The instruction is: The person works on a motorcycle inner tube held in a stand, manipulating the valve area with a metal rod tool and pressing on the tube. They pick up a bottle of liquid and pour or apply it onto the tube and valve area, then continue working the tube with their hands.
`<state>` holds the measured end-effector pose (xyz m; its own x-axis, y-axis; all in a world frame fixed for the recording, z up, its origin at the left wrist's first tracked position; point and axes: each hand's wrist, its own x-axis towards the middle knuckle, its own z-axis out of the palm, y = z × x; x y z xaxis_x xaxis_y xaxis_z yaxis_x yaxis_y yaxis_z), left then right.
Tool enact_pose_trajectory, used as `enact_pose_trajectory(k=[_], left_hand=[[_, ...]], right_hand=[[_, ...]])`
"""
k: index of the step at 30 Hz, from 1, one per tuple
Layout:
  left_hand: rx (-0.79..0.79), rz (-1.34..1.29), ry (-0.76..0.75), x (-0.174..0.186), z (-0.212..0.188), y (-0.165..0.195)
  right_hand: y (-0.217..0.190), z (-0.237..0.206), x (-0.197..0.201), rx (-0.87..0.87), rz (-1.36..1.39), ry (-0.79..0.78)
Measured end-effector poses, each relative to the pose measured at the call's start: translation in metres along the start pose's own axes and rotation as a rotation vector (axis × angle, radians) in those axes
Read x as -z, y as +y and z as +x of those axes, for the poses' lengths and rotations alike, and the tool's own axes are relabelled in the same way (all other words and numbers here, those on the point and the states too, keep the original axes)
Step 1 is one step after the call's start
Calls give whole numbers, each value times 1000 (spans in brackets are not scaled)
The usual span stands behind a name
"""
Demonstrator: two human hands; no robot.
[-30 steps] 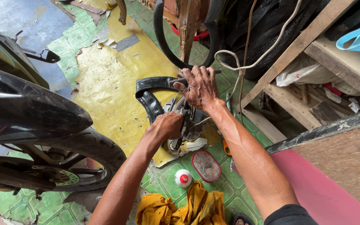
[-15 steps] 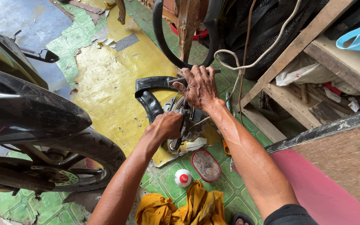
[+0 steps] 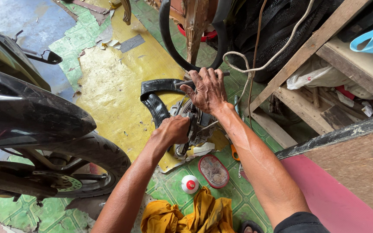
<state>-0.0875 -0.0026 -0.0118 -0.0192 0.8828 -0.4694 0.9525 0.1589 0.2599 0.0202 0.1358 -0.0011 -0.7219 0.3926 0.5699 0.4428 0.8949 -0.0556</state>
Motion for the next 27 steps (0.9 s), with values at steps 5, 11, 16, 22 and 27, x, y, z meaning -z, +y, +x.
enact_pose_trajectory(k=[5, 11, 16, 22, 27], left_hand=[[-11, -11, 12, 2, -2, 0], [-2, -22, 6, 3, -3, 0], [-12, -19, 13, 3, -4, 0], [1, -6, -12, 2, -2, 1], [6, -4, -21, 0, 0, 0]], right_hand=[[0, 0, 1, 7, -2, 3], [0, 0, 1, 3, -8, -12], [1, 0, -1, 14, -10, 4], [2, 0, -2, 5, -21, -8], [1, 0, -2, 14, -23, 11]])
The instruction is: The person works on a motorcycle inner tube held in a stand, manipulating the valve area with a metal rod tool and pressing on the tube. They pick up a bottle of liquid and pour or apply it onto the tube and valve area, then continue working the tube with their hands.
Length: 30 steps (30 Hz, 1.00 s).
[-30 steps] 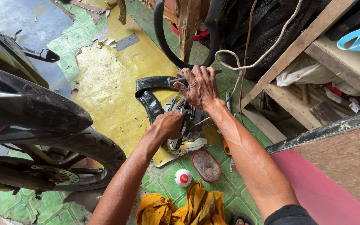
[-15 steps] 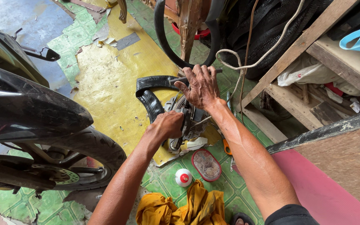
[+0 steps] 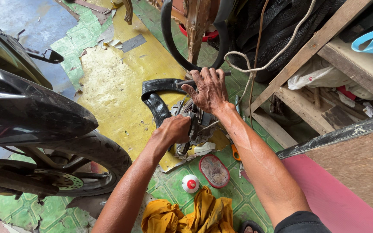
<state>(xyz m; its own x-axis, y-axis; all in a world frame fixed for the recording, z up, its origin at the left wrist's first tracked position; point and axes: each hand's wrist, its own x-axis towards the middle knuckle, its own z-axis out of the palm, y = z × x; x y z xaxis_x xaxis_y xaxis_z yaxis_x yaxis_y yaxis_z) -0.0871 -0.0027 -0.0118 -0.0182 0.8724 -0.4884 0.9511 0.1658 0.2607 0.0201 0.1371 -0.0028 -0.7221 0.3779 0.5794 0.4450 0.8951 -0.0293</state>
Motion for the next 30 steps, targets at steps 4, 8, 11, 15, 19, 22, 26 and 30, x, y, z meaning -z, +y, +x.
enact_pose_trajectory(k=[4, 8, 11, 15, 19, 22, 26, 30], left_hand=[[-21, 2, 24, 0, -1, -1], [-27, -1, 38, 1, -2, -1], [-21, 2, 19, 0, -1, -1], [-14, -44, 6, -7, 5, -9], [10, -150, 72, -18, 13, -35], [47, -194, 167, -21, 23, -50], [135, -108, 153, -18, 25, -58], [148, -75, 157, -14, 19, -56]], right_hand=[[0, 0, 0, -7, 5, -15], [0, 0, 0, -4, -10, -5], [1, -1, -1, 0, -12, 1], [1, -1, -2, -11, -11, -14], [0, 1, -1, -15, -12, -19], [0, 0, 1, -29, 8, -33], [0, 0, 0, -10, 5, -1], [-1, 0, -1, -8, -25, 6]])
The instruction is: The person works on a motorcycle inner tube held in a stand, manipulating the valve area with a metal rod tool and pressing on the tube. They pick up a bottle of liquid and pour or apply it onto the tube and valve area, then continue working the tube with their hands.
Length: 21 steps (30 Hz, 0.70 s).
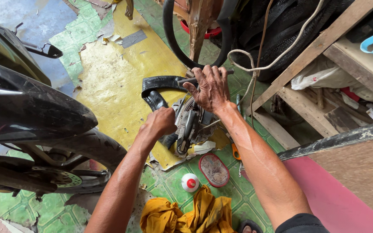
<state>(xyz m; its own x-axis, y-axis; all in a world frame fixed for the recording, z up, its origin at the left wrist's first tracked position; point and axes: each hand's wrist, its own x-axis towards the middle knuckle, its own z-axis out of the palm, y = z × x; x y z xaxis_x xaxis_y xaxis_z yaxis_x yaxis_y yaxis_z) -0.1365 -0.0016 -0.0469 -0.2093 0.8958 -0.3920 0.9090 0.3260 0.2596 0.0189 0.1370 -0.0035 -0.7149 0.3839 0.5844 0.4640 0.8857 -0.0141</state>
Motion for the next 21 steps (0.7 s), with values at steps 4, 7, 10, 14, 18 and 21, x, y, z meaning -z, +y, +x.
enact_pose_trajectory(k=[4, 7, 10, 14, 18, 21], left_hand=[[4, -80, -9, 1, -3, 5], [-27, -131, 30, -2, -3, 12], [-104, -114, 73, -7, -2, 19], [-120, -73, 79, -10, 1, 27], [-157, -131, 107, -13, 1, 25], [-204, -113, 179, -16, 1, 25]], right_hand=[[0, 0, -1, -9, 3, -9], [0, -1, -1, -8, 0, -10], [0, -1, -1, -8, -4, -9], [0, 0, -1, -5, -8, -4], [1, -1, -1, -5, 2, -13], [1, -1, -1, -8, -9, -20]])
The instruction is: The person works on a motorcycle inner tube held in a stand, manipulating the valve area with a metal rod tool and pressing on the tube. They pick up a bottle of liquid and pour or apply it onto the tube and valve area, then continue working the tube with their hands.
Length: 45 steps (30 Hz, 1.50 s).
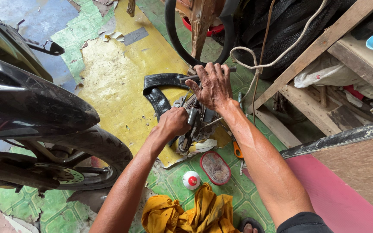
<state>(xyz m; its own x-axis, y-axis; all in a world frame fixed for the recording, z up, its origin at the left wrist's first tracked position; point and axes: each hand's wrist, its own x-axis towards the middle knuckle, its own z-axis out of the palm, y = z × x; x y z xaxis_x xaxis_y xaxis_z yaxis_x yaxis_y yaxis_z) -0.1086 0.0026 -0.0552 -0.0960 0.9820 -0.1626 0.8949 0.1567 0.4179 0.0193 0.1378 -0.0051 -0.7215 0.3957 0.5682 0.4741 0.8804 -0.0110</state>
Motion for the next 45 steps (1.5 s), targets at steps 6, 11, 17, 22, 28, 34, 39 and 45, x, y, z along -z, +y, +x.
enact_pose_trajectory(k=[6, 11, 17, 22, 28, 34, 39, 45], left_hand=[[51, 21, -35, -3, 0, 3], [31, 2, 16, -2, -2, 3], [79, -27, -10, 0, -3, 6], [92, -48, -4, 0, -4, 9], [82, -49, 1, 3, -5, 12], [116, -68, -16, 6, -6, 15], [101, -52, -10, 8, -6, 16], [124, -58, -43, 8, -6, 17]], right_hand=[[-1, 0, 1, 6, -9, 6], [-1, 0, 1, 9, -2, 8], [-1, -1, 1, 5, 4, 5], [0, -1, -1, 8, 5, 18], [0, -1, 1, 6, 22, 19], [1, -1, 1, 6, 19, 3], [1, -1, 0, 3, 32, -5], [2, -1, 2, 23, 21, 9]])
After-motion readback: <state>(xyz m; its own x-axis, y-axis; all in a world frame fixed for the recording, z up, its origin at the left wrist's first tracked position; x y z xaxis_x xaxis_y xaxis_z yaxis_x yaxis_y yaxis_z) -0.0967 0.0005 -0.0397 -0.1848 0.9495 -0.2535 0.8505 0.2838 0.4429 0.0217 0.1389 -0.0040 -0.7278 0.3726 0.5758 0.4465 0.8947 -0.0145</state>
